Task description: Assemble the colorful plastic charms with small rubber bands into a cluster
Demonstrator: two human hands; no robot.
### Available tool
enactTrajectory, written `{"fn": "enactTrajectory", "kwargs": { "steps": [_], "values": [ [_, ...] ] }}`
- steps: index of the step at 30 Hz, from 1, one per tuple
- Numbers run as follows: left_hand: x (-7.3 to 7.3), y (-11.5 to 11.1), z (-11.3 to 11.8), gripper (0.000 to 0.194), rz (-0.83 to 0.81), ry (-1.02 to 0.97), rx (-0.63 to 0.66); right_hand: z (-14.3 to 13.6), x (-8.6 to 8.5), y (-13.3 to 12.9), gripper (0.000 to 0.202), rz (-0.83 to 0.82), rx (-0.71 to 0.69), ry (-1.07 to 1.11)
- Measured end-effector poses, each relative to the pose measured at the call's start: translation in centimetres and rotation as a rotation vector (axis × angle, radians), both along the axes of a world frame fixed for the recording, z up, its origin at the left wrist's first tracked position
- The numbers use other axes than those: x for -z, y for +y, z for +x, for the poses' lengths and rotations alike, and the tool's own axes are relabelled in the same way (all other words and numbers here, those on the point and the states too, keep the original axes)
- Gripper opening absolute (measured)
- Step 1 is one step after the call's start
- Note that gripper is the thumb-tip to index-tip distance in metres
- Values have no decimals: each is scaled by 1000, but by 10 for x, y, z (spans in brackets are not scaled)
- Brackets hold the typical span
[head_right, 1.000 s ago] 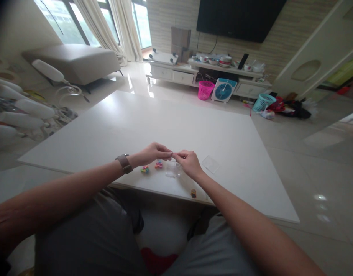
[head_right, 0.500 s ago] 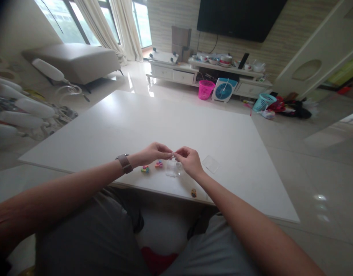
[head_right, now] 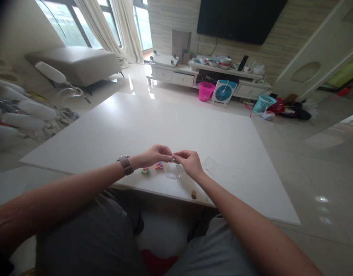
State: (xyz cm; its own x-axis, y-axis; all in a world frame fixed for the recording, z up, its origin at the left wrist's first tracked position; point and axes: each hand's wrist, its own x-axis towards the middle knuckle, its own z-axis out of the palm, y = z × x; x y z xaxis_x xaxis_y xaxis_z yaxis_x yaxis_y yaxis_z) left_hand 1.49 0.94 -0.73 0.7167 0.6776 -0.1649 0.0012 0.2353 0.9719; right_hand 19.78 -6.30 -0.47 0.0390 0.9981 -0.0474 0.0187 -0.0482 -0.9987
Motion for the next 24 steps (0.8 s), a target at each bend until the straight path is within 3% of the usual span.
{"fn": "enactTrajectory", "kwargs": {
  "steps": [3,8,14,24],
  "values": [
    [-1,0,0,36,29,13,13,3,2,1,33,23,-39,-59],
    [-4,2,-1,39,70,110,-51,18,10,8,12,130,-25,-522],
    [4,9,-5,31,148,188,-45,24,17,7,6,138,-164,-877],
    [-1,11,-5,24,148,243,-32,23,21,6,12,245,-206,-982]
  ]
}}
